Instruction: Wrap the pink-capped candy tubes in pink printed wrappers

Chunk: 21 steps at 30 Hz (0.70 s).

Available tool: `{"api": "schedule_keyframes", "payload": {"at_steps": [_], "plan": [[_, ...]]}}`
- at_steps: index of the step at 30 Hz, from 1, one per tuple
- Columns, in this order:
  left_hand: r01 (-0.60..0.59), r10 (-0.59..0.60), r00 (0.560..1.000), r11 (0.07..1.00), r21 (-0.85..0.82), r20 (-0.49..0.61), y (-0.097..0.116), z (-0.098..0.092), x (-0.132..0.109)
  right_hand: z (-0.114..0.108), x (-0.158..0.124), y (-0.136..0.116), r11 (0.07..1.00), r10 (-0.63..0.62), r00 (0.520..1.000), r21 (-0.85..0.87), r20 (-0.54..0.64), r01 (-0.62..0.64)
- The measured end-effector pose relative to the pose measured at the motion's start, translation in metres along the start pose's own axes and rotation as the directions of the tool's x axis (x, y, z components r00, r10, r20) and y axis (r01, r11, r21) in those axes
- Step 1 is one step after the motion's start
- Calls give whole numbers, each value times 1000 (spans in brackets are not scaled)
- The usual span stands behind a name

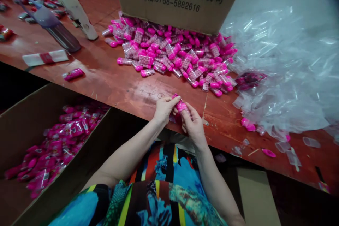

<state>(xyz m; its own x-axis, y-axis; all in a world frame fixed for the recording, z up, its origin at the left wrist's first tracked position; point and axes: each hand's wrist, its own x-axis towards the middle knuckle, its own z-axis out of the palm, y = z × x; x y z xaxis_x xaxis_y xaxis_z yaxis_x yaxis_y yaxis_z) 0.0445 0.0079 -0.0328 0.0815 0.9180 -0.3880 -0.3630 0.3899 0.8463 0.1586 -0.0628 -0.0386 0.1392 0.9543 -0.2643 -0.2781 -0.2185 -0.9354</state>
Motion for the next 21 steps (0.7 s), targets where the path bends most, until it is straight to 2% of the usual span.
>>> {"api": "schedule_keyframes", "payload": {"at_steps": [2, 4, 7, 10, 12, 16, 21], "plan": [[-28, 29, 994, 1000, 4, -101, -5, 4, 2, 2, -2, 3, 1000, 8, 999, 1, -37, -8], [-80, 85, 985, 996, 35, -150, -6, 5, 5, 2, -4, 3, 998, 43, 998, 35, -36, -42], [-142, 154, 984, 982, 123, -89, -6, 7, 10, 3, -4, 0, 991, 80, 997, 111, 10, -80], [-160, 167, 984, 982, 104, -63, -5, 9, 13, 5, 1, -1, 984, 57, 998, 168, 26, -61], [-141, 145, 987, 988, 59, -66, -5, 11, 14, 6, 5, -1, 984, 43, 999, 172, 23, -46], [-78, 78, 997, 997, 11, 1, -4, 9, 13, 1, 10, 2, 994, 14, 997, 106, 70, -21], [72, -67, 993, 996, -46, 92, 3, 6, 14, -4, 15, 5, 991, 0, 995, 136, 96, -13]]}}
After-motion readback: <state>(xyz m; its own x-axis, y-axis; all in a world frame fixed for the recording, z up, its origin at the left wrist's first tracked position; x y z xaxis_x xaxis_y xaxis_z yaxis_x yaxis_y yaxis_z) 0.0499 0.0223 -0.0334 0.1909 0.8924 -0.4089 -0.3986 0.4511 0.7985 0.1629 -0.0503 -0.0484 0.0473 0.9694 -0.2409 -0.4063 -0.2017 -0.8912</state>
